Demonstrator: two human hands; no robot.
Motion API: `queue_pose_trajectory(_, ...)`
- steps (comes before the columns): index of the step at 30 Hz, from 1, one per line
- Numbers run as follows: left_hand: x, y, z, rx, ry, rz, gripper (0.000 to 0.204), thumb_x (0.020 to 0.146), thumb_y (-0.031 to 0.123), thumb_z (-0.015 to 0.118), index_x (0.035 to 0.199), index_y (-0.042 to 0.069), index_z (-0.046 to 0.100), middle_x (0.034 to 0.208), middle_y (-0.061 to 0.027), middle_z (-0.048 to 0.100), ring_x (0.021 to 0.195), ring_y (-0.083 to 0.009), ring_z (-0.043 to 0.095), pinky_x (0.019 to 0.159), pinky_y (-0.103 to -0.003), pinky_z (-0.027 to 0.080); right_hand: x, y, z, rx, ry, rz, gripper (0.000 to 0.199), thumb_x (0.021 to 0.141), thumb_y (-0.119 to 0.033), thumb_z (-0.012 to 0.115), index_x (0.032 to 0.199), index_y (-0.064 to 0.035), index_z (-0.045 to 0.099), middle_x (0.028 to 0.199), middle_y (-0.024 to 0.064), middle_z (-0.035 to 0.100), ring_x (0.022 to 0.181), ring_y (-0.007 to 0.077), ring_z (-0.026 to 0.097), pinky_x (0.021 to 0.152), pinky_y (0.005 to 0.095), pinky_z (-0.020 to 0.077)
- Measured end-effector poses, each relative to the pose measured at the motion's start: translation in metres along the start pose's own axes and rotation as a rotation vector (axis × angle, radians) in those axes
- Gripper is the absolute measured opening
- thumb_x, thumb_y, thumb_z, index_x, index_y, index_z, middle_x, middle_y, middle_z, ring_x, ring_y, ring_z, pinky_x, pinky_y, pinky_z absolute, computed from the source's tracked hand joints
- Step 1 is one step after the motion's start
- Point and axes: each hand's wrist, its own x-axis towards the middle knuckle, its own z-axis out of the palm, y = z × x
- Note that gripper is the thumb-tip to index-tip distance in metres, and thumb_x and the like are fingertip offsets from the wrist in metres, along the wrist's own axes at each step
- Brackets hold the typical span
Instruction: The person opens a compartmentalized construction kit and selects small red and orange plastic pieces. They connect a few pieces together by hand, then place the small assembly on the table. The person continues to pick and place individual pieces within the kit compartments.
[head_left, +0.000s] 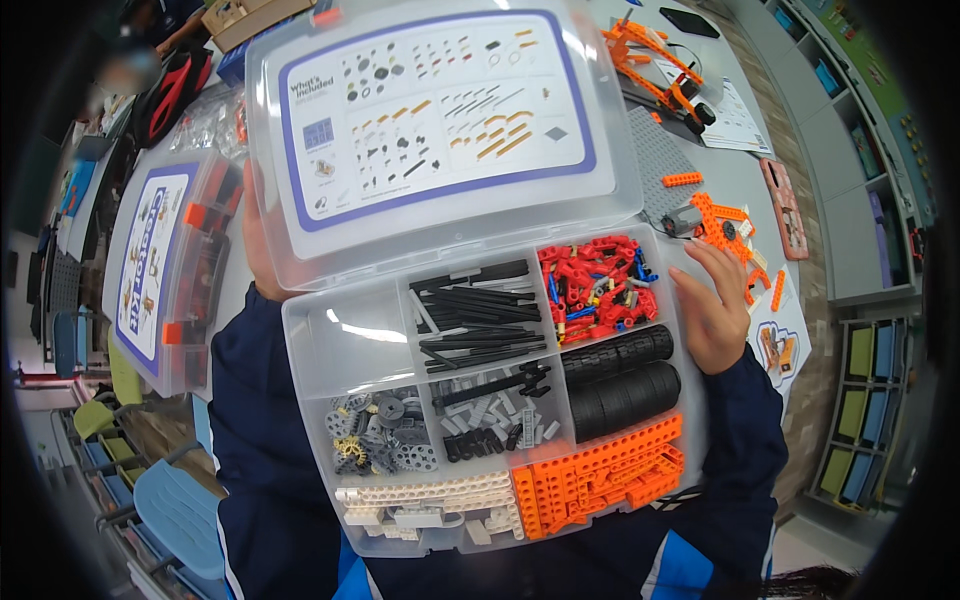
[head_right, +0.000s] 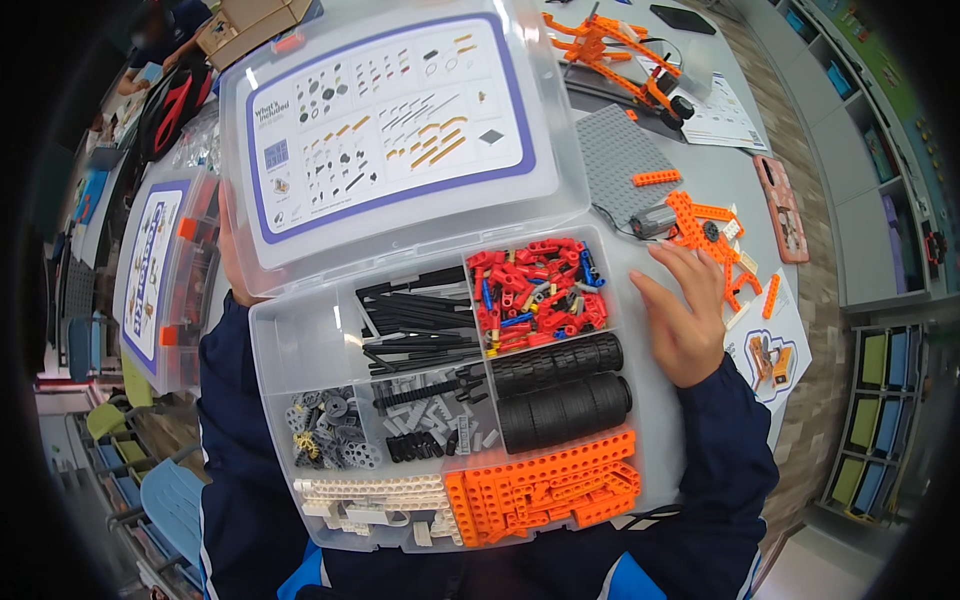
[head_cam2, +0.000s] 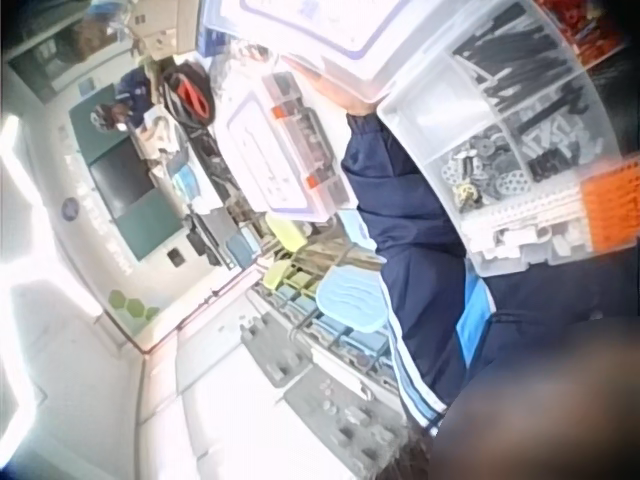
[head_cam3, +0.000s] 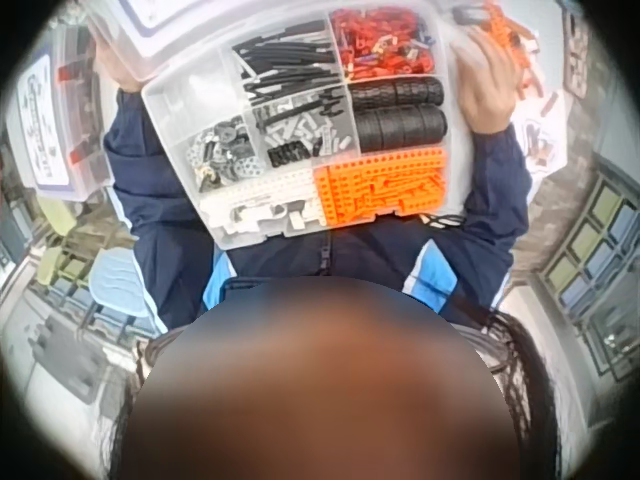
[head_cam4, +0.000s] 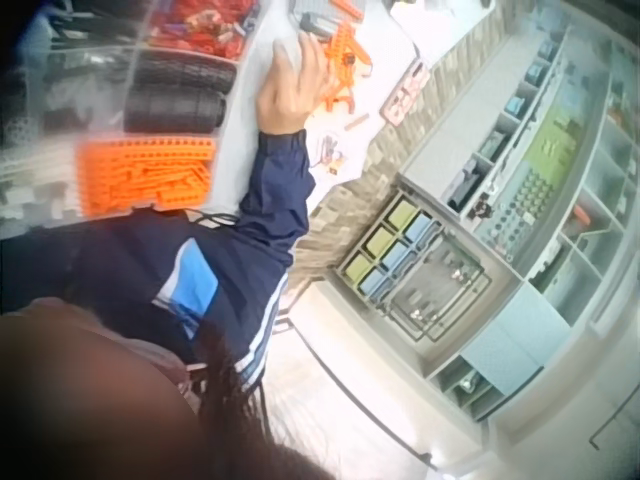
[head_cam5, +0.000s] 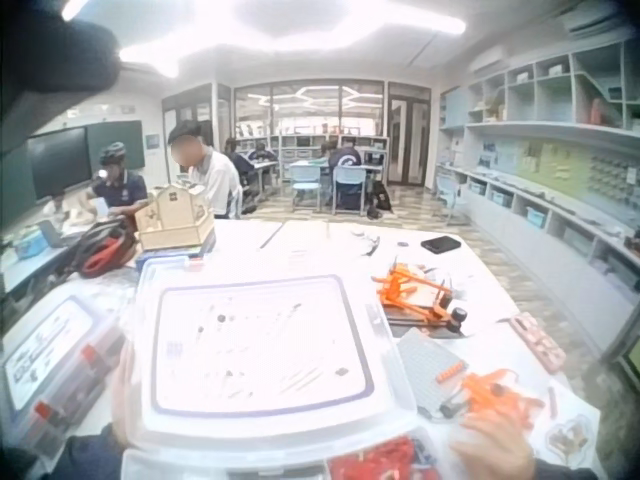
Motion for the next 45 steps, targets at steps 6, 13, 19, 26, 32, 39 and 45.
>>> queue_pose_trajectory(6,0.003,-0.018,0.015,0.043,-0.101,0.057,0.094,0.095,0.075,0.045,0.161,0.009,0.030,0.162,-0.0196,0.035,0.147,-0.0389,0.037,0.118,-0.057,0.033,-0.002,-0.003,-0.003,0.213,0.031,0.035,0.032,0.083,0.007,0.070,0.114,-0.0019,0.073,0.128,0.0181,0.066,0.125,0.0364,0.060,0.110,0.0481,0.0411)
queue_pose_trajectory(13,0.001,-0.030,0.029,0.088,-0.048,0.140,0.086,0.093,0.063,0.057,0.162,0.020,0.030,0.166,-0.0218,0.025,0.150,-0.0504,0.026,0.108,-0.081,0.028,-0.010,-0.039,0.003,1.245,0.001,0.377,0.077,0.098,-0.043,0.064,0.152,0.0049,0.037,0.158,0.0262,0.036,0.146,0.0357,0.040,0.119,0.0478,0.0321)
queue_pose_trajectory(19,0.010,-0.055,0.033,0.205,0.186,0.447,0.104,0.083,0.063,0.071,0.164,0.021,0.021,0.168,-0.0250,0.013,0.151,-0.0572,0.013,0.103,-0.089,0.021,-0.012,-0.055,0.000,1.425,-0.186,0.519,0.094,0.095,-0.042,0.062,0.162,0.0048,0.015,0.168,0.0239,0.018,0.156,0.0330,0.020,0.126,0.0450,0.0155)
queue_pose_trajectory(26,0.008,-0.057,0.027,0.352,0.092,0.435,0.104,0.076,0.051,0.086,0.159,0.014,0.035,0.158,-0.0295,0.035,0.145,-0.0508,0.036,0.105,-0.077,0.039,-0.015,-0.050,-0.001,1.365,-0.164,0.488,0.076,0.092,-0.029,0.058,0.156,0.0029,0.034,0.167,0.0239,0.021,0.156,0.0336,0.019,0.125,0.0462,0.0140)
queue_pose_trajectory(32,0.006,-0.053,0.019,0.355,-0.064,0.344,0.107,0.077,0.060,0.081,0.160,0.015,0.032,0.160,-0.0276,0.034,0.146,-0.0492,0.036,0.109,-0.075,0.037,-0.018,-0.046,-0.001,1.145,-0.121,0.403,0.058,0.092,-0.034,0.055,0.139,0.0008,0.054,0.156,0.0290,0.038,0.144,0.0386,0.041,0.119,0.0475,0.0301)
queue_pose_trajectory(39,0.008,-0.051,0.020,0.424,-0.260,0.313,0.108,0.080,0.066,0.075,0.162,0.015,0.028,0.162,-0.0272,0.030,0.147,-0.0496,0.033,0.111,-0.075,0.033,0.009,-0.032,-0.028,0.531,-0.186,0.076,0.065,0.100,-0.055,0.044,0.129,-0.0006,0.064,0.141,0.0313,0.053,0.113,0.0425,0.060,0.099,0.0475,0.0451)
queue_pose_trajectory(45,0.008,-0.064,0.016,0.384,-0.164,0.368,0.109,0.079,0.069,0.074,0.162,0.016,0.028,0.162,-0.0270,0.030,0.147,-0.0488,0.033,0.111,-0.074,0.034,0.037,-0.049,-0.049,0.074,-0.323,0.048,0.076,0.095,-0.070,0.047,0.129,-0.0045,0.068,0.142,0.0281,0.053,0.115,0.0444,0.058,0.094,0.0491,0.0469)
